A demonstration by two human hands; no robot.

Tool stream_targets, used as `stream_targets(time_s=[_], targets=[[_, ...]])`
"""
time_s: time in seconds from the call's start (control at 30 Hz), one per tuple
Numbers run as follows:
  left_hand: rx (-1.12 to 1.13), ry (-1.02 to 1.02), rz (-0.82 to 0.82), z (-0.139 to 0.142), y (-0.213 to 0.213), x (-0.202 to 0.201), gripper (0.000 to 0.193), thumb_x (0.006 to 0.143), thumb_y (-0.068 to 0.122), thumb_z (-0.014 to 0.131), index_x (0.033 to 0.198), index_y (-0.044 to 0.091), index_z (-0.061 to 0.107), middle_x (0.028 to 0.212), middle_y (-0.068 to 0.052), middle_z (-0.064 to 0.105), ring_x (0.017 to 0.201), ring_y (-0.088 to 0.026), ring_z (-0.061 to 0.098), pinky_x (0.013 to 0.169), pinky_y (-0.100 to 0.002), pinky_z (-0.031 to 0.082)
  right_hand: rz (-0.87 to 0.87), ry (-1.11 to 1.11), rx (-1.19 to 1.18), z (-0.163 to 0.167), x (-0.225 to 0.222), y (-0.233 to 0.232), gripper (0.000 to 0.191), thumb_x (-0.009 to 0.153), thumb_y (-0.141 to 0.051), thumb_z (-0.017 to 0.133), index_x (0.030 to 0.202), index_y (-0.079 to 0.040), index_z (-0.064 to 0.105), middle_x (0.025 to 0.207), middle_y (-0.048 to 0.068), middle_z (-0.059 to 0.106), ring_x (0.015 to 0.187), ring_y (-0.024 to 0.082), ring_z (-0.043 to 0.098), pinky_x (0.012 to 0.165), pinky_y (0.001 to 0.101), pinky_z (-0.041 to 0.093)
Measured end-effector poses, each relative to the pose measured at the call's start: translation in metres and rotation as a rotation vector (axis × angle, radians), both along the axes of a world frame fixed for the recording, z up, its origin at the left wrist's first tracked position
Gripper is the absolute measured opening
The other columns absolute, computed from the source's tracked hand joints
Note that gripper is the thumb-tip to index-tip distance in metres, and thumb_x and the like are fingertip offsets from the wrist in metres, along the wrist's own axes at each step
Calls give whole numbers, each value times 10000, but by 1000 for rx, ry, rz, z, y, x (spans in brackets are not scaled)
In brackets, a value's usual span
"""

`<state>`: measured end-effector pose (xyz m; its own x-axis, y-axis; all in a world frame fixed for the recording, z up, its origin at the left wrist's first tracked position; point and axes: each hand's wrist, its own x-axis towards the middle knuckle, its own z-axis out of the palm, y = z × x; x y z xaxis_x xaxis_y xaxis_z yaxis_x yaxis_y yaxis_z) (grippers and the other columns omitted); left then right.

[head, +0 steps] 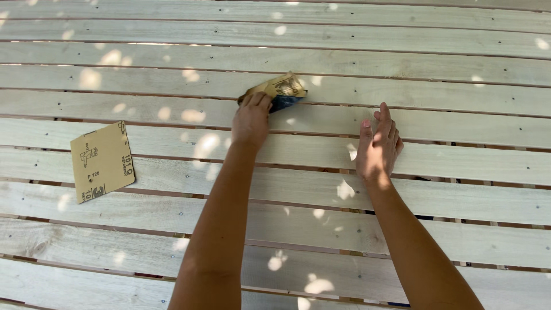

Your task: The person sands the slatted surface of a wooden bench using sheets of sandpaper, rubbing the paper back and forth across the planks by hand. They work over different sections of the bench, switching sandpaper sheets and continuing to sand the wood surface.

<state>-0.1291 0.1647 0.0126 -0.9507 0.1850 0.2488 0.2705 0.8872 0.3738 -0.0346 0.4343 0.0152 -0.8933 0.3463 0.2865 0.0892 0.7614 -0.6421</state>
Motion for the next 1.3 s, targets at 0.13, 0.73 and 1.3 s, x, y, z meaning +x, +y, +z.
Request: stream_targets(time_s=[0.13,0.73,1.3], targets=[[63,90,49,-19,-65,-3,340,992,104,592,1329,90,639,1404,-95,581,1318,-350,499,1103,-439,440,-1,-23,2,-2,1,0,661,1092,-457,380,1614,-58,302,1488,129,515,1415,315,421,1211,508,165],[-10,-43,-133,-11,45,-9,442,898,45,573,1322,152,636,1403,-25,594,1355,-238,515,1140,-401,412,-38,27,-91,-1,3,4,646,1069,-405,435,1621,-95,306,1571,128,412,1458,327,375,1188,514,233],[77,56,-195,-4,136,9,415,861,45,615,1267,113,670,1355,-43,606,1294,-282,542,1076,-427,463,-34,29,-108,4,5,-3,661,1058,-469,418,1613,-122,327,1549,86,466,1453,299,404,1214,500,204]])
